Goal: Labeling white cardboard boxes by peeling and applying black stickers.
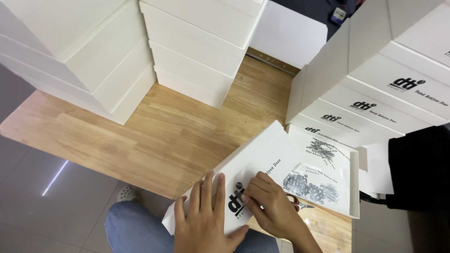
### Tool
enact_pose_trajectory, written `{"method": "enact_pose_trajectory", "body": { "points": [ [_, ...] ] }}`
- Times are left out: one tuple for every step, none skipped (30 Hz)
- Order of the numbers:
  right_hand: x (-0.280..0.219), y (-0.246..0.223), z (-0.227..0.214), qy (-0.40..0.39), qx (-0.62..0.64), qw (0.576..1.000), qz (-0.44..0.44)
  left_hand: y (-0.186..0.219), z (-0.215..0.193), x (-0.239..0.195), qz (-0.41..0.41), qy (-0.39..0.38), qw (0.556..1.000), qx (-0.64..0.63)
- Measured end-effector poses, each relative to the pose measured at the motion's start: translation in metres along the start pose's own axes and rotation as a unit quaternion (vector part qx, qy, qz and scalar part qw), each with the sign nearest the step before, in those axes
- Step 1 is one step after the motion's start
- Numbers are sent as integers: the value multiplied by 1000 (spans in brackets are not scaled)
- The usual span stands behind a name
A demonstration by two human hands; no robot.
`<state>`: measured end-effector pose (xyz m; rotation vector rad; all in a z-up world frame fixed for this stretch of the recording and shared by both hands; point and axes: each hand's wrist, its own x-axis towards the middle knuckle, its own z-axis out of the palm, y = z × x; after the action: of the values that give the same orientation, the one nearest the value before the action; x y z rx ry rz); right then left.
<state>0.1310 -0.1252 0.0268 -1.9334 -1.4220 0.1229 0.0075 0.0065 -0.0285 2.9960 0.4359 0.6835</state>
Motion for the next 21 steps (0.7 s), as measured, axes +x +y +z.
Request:
{"method": "enact_pose_trajectory", "body": {
  "points": [
    [1, 0, 0, -2, 6, 1000, 2, 0, 2, -1, -5, -1, 1000, 1],
    [2, -1, 0, -4, 13, 1000, 3, 0, 4, -3, -9, -2, 1000, 2],
    [-2, 4, -1, -8, 24, 1000, -8, 4, 6, -2, -20, -3, 1000, 15],
    [-6, 8, -1, -1, 16, 1000, 0, 8, 8, -2, -22, -15, 1000, -5],
    [-7, 14, 0, 4, 7, 1000, 4, 10, 10, -1, -28, -25, 999, -24],
    [-9, 18, 2, -2, 19, 1000, -12, 12, 12, -2, -42, -23, 999, -9],
    [-11, 23, 3, 5, 11, 1000, -6, 15, 16, -2, -39, -20, 999, -25],
    [-13, 29, 4, 12, 2, 1000, 0, 17, 19, -1, -35, -17, 998, -41],
    [-15, 37, 6, 9, 11, 1000, -14, 18, 25, -2, -46, -13, 998, -28],
    [-16, 46, 8, 17, 0, 999, -31, 19, 31, -3, -34, -10, 999, -12],
    [-19, 54, 9, 28, -12, 999, -45, 21, 38, -3, -18, -9, 1000, 2],
    [-19, 59, 12, 27, -6, 998, -55, 19, 37, 1, -25, -6, 1000, 12],
    [-20, 64, 14, 37, -12, 998, -49, 19, 37, 5, -24, 51, 998, -5],
    [-22, 70, 16, 47, -17, 998, -42, 19, 36, 8, -21, 109, 994, -21],
    [-21, 70, 16, 46, -13, 998, -46, 18, 34, 9, -24, 108, 994, -17],
    [-21, 70, 17, 50, -11, 998, -24, 17, 32, 9, -18, 83, 996, -27],
    [-22, 70, 16, 54, -12, 998, -1, 18, 29, 10, -11, 57, 997, -41],
    [-21, 69, 16, 53, -10, 999, -3, 16, 28, 9, -14, 57, 997, -39],
    [-19, 69, 15, 52, -4, 999, -3, 16, 27, 10, -7, 54, 997, -50],
    [-18, 69, 14, 52, 2, 999, -2, 15, 25, 11, -1, 51, 997, -61],
    [-18, 72, 14, 50, 4, 999, -7, 17, 30, 11, -5, 52, 997, -58]
  ]
}}
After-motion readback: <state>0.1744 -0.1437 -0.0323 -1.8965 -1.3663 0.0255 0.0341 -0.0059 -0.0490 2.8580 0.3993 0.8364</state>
